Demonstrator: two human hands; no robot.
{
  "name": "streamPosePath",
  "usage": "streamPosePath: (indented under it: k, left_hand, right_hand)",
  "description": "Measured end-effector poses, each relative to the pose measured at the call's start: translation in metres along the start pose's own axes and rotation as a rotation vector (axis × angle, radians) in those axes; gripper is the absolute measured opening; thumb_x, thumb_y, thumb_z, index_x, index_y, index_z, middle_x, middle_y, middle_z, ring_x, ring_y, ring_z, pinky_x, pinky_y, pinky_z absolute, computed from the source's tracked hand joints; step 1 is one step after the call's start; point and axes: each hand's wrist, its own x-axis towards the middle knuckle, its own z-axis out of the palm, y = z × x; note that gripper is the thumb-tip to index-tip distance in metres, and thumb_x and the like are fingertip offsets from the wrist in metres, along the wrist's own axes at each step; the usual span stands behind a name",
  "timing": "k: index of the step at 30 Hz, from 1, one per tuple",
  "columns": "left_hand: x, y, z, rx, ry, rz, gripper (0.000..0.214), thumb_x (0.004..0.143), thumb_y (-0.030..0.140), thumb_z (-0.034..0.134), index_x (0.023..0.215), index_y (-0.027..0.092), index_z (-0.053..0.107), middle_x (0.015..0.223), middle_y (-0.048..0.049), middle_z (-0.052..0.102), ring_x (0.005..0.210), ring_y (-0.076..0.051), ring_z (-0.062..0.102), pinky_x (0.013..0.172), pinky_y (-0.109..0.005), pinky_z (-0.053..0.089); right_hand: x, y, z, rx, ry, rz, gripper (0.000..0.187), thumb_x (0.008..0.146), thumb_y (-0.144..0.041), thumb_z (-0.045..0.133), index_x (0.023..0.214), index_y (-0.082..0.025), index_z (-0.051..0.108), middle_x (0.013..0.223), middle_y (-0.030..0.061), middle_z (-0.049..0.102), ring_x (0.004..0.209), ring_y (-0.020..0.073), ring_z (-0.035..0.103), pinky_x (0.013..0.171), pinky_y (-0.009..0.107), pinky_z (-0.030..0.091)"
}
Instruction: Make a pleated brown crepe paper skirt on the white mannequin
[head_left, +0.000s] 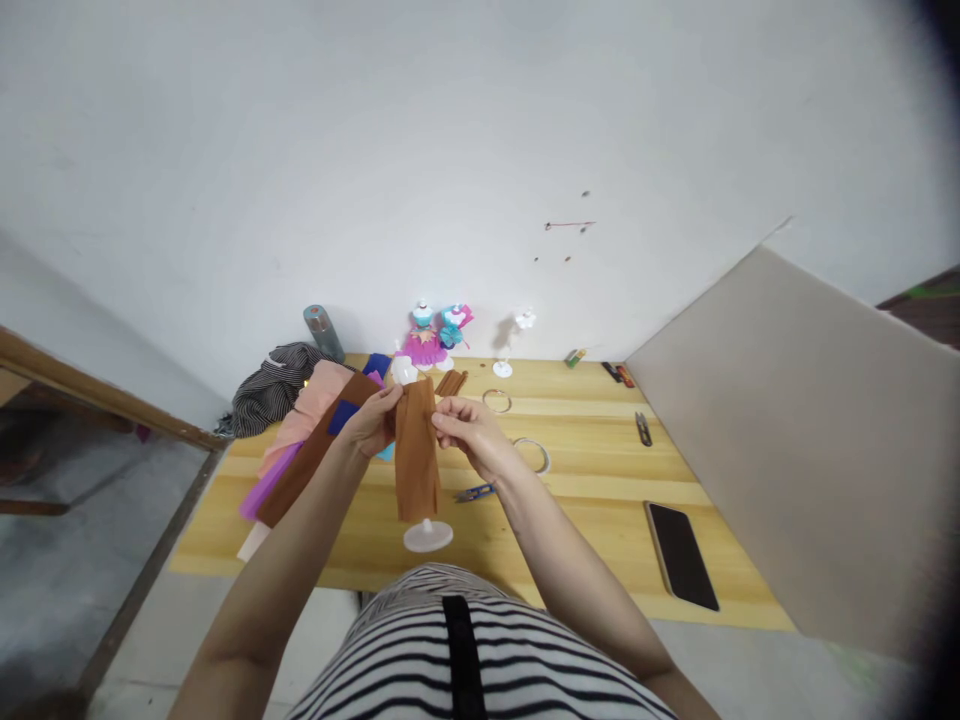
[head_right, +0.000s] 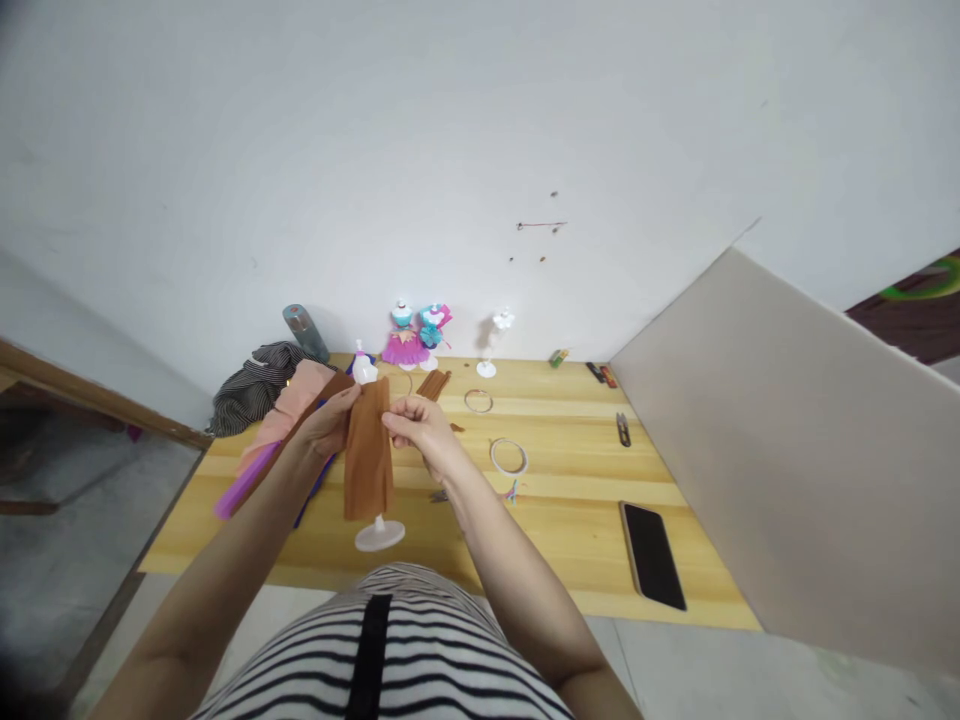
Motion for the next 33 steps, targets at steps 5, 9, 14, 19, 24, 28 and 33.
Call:
streamPosePath:
  k: [5,9,14,19,24,28,33]
  left_hand:
    - [-0.001,0.001,0.007,0.041,0.025,-0.027,0.030,0.064,0.028,0.082,0.085,0.011,0.069,0.077,-0.0063,0.073,0.064,-0.015,0.067,0.060,-0.023,0.052]
    - [0.004,0.004,0.012,0.074,0.055,-0.043,0.032,0.062,0.025,0.082,0.086,0.008,0.070,0.080,-0.0102,0.074,0.065,-0.018,0.068,0.061,-0.025,0.053]
    - [0.018,0.002,0.013,0.101,0.118,-0.044,0.018,0.064,0.017,0.079,0.076,0.008,0.069,0.064,-0.0063,0.071,0.054,-0.014,0.064,0.054,-0.023,0.051]
    - [0.020,0.006,0.017,0.105,0.090,-0.065,0.008,0.067,0.013,0.073,0.066,0.011,0.065,0.048,-0.0021,0.063,0.041,-0.013,0.057,0.043,-0.023,0.047]
    - [0.020,0.010,0.016,0.067,0.076,-0.010,0.013,0.066,0.014,0.073,0.076,0.013,0.065,0.056,-0.0019,0.067,0.045,-0.013,0.060,0.045,-0.022,0.049]
    - [0.020,0.010,0.013,0.036,0.102,0.080,0.016,0.067,0.016,0.074,0.080,0.016,0.064,0.060,0.0014,0.068,0.048,-0.011,0.060,0.047,-0.019,0.048]
    - [0.004,0.022,0.018,0.068,0.111,0.119,0.006,0.072,0.017,0.069,0.075,0.020,0.065,0.049,0.0032,0.061,0.055,-0.016,0.062,0.051,-0.023,0.050]
  right_hand:
    - [0.003,0.003,-0.009,0.093,0.050,0.008,0.032,0.056,-0.034,0.079,0.058,-0.017,0.052,0.050,-0.0066,0.049,0.044,0.0053,0.042,0.045,0.019,0.033]
    - [0.006,0.002,-0.013,0.104,0.082,0.045,0.034,0.056,-0.037,0.078,0.057,-0.018,0.049,0.043,-0.0093,0.040,0.037,0.0035,0.031,0.036,0.017,0.021]
    - [0.010,-0.006,-0.003,0.088,0.121,-0.015,0.030,0.058,-0.036,0.076,0.063,-0.017,0.054,0.047,-0.0085,0.045,0.037,0.0036,0.039,0.036,0.015,0.029]
    - [0.007,-0.015,0.013,-0.046,-0.082,-0.006,0.032,0.063,-0.037,0.073,0.086,-0.017,0.062,0.073,-0.0003,0.064,0.049,0.0110,0.063,0.040,0.019,0.043]
    - [0.004,-0.018,0.011,-0.091,-0.075,-0.079,0.026,0.067,-0.033,0.069,0.086,-0.017,0.064,0.074,0.0008,0.066,0.046,0.0078,0.059,0.037,0.016,0.036]
    - [0.006,-0.014,-0.004,-0.041,0.077,-0.148,0.021,0.066,-0.032,0.068,0.080,-0.016,0.063,0.065,-0.0016,0.063,0.039,0.0036,0.047,0.036,0.016,0.027]
    - [0.004,-0.003,-0.006,-0.142,0.166,-0.184,0.019,0.063,-0.031,0.066,0.075,-0.018,0.060,0.056,-0.0045,0.055,0.040,0.0054,0.039,0.039,0.020,0.026]
